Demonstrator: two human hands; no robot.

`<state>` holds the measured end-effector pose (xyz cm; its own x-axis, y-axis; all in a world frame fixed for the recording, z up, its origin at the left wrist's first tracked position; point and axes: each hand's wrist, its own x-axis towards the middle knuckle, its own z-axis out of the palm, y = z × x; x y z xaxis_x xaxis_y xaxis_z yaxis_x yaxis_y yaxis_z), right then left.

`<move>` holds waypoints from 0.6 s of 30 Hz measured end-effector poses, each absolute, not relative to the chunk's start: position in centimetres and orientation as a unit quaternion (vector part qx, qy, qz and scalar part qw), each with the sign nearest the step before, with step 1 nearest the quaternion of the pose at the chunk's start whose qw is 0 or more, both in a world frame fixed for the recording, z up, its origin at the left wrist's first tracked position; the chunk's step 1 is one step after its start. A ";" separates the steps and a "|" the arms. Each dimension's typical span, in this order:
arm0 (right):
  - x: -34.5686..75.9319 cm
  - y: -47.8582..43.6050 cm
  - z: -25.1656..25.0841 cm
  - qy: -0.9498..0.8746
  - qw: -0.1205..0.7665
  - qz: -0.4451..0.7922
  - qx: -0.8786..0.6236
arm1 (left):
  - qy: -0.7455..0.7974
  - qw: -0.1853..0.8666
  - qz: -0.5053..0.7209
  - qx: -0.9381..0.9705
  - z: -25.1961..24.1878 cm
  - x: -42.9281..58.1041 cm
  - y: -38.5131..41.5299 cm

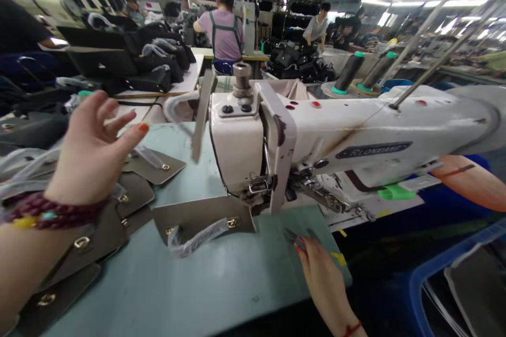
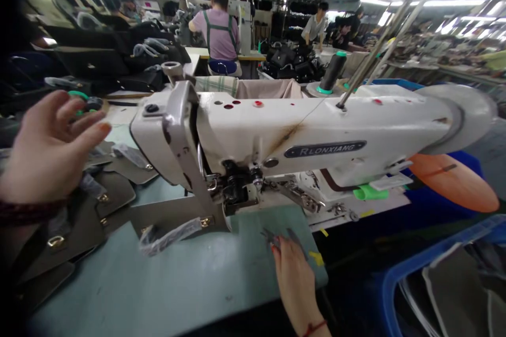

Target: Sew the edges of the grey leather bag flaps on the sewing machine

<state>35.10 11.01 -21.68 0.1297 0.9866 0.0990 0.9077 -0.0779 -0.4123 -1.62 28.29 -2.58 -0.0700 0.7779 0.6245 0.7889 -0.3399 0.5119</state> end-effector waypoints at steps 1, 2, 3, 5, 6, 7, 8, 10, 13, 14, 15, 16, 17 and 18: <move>35.1 11.5 -22.0 -0.663 0.199 0.068 -0.719 | -0.535 -0.045 -0.498 -0.681 -3.1 -0.4 26.9; 34.8 12.0 -22.1 -0.676 0.214 0.048 -0.703 | -0.511 -0.083 -0.506 -0.690 -4.2 0.7 25.0; 34.2 12.5 -22.0 -0.689 0.234 0.049 -0.684 | -0.488 -0.108 -0.439 -0.747 -5.9 1.6 22.7; 32.5 13.5 -21.3 -0.707 0.281 0.104 -0.641 | -0.369 -0.179 -0.284 -0.867 -10.9 2.6 17.5; 31.6 13.9 -20.9 -0.709 0.305 0.144 -0.619 | -0.357 -0.169 -0.236 -0.888 -13.8 2.8 15.3; 30.6 14.2 -20.4 -0.706 0.326 0.183 -0.601 | -0.363 -0.121 -0.212 -0.899 -16.8 2.7 13.5; 29.7 14.6 -19.9 -0.699 0.343 0.217 -0.589 | -0.392 -0.061 -0.195 -0.897 -19.5 2.6 12.4; 27.9 15.3 -19.1 -0.682 0.368 0.267 -0.573 | -0.484 0.032 -0.202 -0.851 -23.4 2.3 12.5; 25.8 16.0 -18.5 -0.654 0.389 0.309 -0.571 | -0.500 0.088 -0.236 -0.829 -24.6 2.8 16.7; 25.2 16.1 -18.4 -0.644 0.394 0.316 -0.575 | -0.487 0.101 -0.244 -0.833 -23.8 3.1 18.4; 24.7 16.1 -18.3 -0.633 0.400 0.320 -0.580 | -0.466 0.113 -0.246 -0.843 -22.7 3.4 19.9; 24.3 16.2 -18.2 -0.621 0.408 0.324 -0.585 | -0.435 0.119 -0.237 -0.860 -21.3 3.6 21.0; 24.0 16.1 -18.0 -0.610 0.417 0.332 -0.586 | -0.406 0.120 -0.225 -0.878 -19.8 3.8 21.8; 23.7 16.0 -17.8 -0.599 0.427 0.346 -0.583 | -0.384 0.118 -0.209 -0.892 -18.3 3.9 22.1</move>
<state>23.69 16.05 -17.79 0.0442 0.9931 0.1084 0.4016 0.0817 -0.9121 3.86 22.14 -18.31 0.6180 0.6352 0.4633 0.7337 -0.6777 -0.0495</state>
